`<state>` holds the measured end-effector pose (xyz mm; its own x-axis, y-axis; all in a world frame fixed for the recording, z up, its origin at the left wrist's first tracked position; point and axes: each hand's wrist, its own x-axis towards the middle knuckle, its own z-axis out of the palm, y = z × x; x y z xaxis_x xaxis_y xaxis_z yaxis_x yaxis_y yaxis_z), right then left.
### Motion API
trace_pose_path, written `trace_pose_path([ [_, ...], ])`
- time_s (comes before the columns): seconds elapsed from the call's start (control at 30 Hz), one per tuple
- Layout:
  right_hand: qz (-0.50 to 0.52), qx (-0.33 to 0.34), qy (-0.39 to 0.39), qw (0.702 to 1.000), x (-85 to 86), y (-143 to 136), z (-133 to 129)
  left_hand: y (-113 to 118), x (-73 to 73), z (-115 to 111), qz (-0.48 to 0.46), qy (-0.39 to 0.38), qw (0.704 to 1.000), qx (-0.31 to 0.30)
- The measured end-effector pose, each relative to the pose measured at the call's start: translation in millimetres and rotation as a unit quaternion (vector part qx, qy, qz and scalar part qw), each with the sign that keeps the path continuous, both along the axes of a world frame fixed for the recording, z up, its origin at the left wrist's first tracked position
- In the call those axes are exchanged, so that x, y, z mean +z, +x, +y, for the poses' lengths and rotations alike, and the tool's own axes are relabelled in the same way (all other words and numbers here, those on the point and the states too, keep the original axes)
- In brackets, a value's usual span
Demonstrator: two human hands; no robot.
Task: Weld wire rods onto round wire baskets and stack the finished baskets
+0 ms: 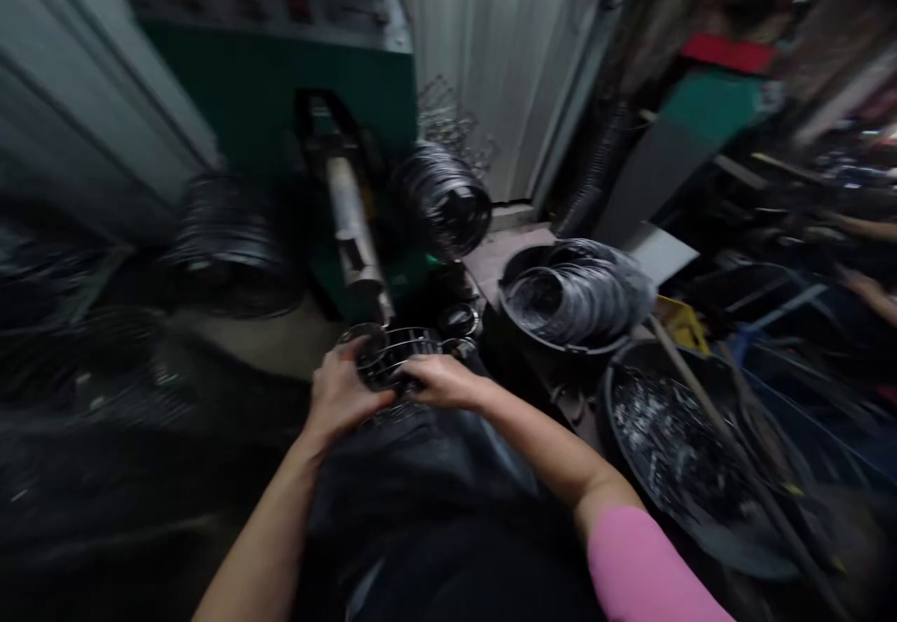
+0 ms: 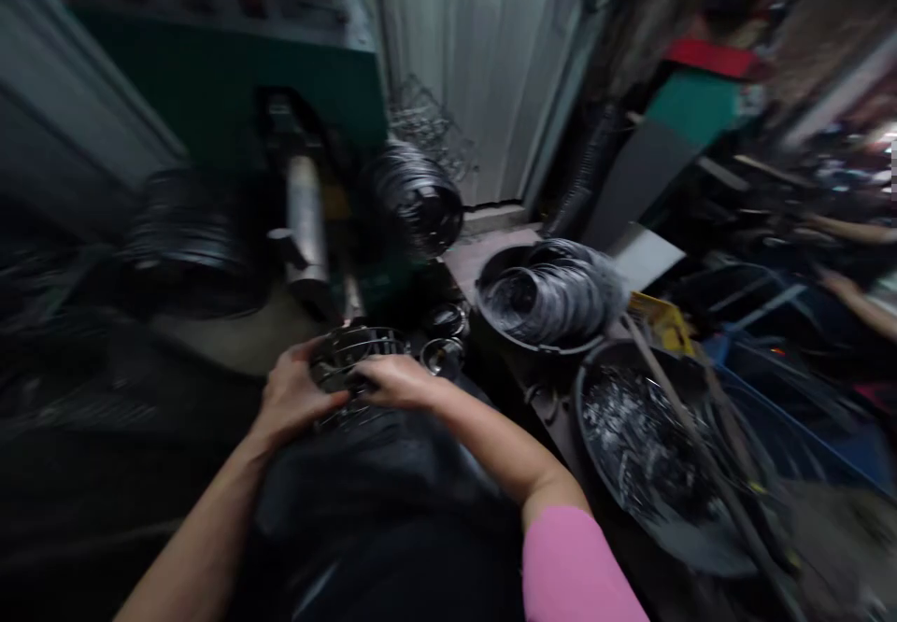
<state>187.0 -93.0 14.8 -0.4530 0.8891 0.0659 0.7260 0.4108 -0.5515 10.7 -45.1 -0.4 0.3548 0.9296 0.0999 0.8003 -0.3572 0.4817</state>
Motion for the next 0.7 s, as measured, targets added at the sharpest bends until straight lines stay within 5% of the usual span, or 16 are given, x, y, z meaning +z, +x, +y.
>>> trace_pose_path([
  [0.3, 0.064, -0.012, 0.03, 0.997, -22.5, 1, 12, -3, -4.1, 7, -0.037, 0.006, 0.999, -0.023],
  [0.7, 0.061, -0.014, 0.069, 0.996, -21.6, -2, 13, -8, -5.5, 8, -0.066, 0.018, 0.997, -0.03],
])
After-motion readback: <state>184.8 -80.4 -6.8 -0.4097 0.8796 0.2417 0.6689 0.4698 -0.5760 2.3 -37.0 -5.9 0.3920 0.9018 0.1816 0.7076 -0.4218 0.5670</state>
